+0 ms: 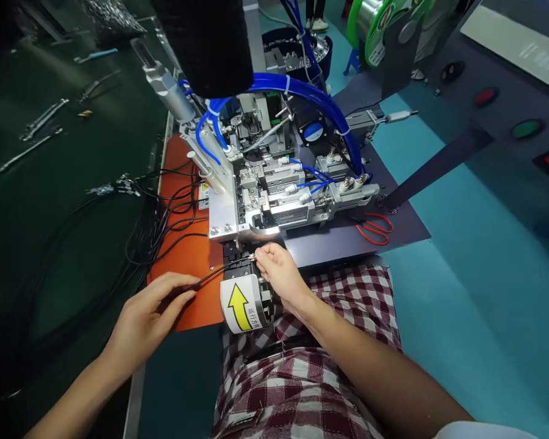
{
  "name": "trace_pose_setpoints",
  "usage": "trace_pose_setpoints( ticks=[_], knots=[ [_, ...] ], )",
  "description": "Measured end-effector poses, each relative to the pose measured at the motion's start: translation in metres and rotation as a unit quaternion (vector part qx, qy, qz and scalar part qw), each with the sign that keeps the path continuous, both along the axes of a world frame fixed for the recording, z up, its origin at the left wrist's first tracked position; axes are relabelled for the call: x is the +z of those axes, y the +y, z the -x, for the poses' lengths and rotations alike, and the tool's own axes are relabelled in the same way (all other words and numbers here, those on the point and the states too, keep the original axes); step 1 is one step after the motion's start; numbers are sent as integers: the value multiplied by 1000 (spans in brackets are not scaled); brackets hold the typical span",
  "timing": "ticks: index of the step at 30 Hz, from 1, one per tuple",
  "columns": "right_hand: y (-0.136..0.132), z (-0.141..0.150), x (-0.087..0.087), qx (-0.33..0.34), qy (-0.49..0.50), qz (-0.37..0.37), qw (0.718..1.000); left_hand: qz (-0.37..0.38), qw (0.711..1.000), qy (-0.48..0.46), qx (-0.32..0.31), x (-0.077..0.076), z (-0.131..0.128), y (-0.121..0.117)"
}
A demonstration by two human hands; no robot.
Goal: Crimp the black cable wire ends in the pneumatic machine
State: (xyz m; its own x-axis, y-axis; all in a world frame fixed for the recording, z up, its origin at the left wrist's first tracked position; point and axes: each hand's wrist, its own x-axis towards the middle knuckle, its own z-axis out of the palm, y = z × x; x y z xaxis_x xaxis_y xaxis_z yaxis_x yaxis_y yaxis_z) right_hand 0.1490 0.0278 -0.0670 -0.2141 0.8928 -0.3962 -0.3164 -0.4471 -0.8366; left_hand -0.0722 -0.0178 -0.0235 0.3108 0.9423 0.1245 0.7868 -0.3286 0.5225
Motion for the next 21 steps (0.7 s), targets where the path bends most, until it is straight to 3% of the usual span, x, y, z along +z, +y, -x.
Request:
trace_pose_setpoints(
  ticks=[4,7,9,12,17,21],
  knots=[
    [-1,1,-3,-4,-15,-18,1000,-73,992,56,-89,2,19,15],
    [-1,2,-2,-16,-37,-37,998,-181,958,165,-150,2,20,32],
    [-2,2,-1,-19,-49,-47,998,-207,944,216,-139,5,12,34],
    [-2,2,2,-15,-58,-57,997,-180,943,260,-101,10,-14,25],
    [-3,3,2,-15,-66,-72,995,-103,983,108,-107,2,-58,18],
    [-3,3,0,-13,-80,-81,993,-74,993,56,-73,-10,-66,22]
  ],
)
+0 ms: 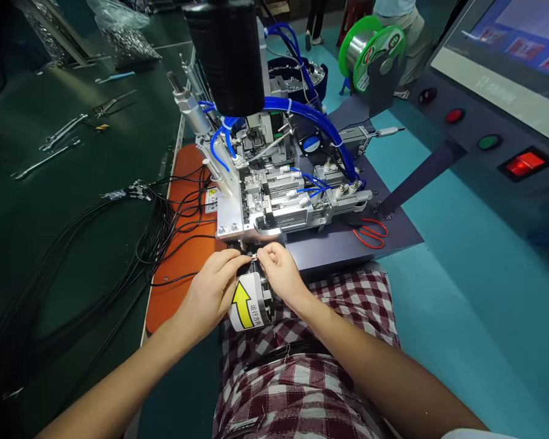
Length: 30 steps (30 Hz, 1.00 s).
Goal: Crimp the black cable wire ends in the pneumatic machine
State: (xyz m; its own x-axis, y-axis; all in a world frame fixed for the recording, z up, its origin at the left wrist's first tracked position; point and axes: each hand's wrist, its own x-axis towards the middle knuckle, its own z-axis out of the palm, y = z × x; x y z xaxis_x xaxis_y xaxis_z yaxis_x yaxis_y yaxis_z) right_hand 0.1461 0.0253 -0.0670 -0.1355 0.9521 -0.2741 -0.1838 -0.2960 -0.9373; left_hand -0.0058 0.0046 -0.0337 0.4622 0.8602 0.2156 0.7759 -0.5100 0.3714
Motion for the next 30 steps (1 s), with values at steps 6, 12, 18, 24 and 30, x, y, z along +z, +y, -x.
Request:
trace_pose_setpoints(
  ticks=[6,12,18,24,30],
  knots=[
    [-4,-1,-6,-36,-49,-32,998,11,998,51,44,-3,-8,-3],
    [-3,2,-5,-27,-55,-22,998,-9,996,54,64,-5,-16,-5],
    [-2,-1,1,0,-22,2,1000,-90,994,10,68,-8,31,-18],
    [-2,-2,0,8,-26,10,1000,-120,989,53,64,-3,91,-18],
    [-2,0,1,7,-47,-2,999,-149,980,131,34,-5,92,-12]
  ],
)
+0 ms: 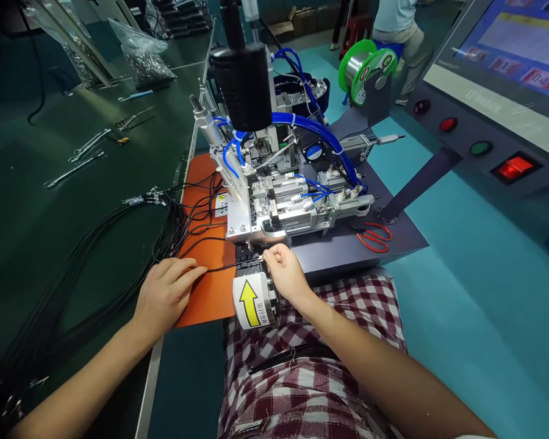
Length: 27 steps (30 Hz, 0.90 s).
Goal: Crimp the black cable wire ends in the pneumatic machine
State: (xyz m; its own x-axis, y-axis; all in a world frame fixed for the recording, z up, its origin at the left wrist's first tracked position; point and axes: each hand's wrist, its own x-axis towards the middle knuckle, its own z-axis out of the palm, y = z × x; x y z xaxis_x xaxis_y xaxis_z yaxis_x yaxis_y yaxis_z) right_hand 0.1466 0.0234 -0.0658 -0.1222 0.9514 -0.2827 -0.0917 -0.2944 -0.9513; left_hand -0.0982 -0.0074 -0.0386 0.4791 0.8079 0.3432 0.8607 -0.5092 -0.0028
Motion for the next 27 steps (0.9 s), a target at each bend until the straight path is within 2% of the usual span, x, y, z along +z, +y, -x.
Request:
trace_pose_setpoints(
  ticks=[5,10,13,20,23,27],
  knots=[
    [-4,-16,-5,-23,-11,-4,1000,-46,995,39,75,-9,-14,-23],
    [-36,-54,-20,-56,-37,31,997,-48,994,35,92,-10,-12,-34],
    [-58,-70,-30,-62,-56,65,994,-33,997,-12,69,-10,-6,-21],
    [-72,-69,-31,-32,-65,90,993,-17,995,-78,61,-16,9,53],
    [-76,-68,-36,-12,-65,101,993,-22,994,-81,64,-17,7,59],
    [-77,-71,-50,-27,-67,98,993,-26,994,-62,82,-16,-2,49]
  ],
)
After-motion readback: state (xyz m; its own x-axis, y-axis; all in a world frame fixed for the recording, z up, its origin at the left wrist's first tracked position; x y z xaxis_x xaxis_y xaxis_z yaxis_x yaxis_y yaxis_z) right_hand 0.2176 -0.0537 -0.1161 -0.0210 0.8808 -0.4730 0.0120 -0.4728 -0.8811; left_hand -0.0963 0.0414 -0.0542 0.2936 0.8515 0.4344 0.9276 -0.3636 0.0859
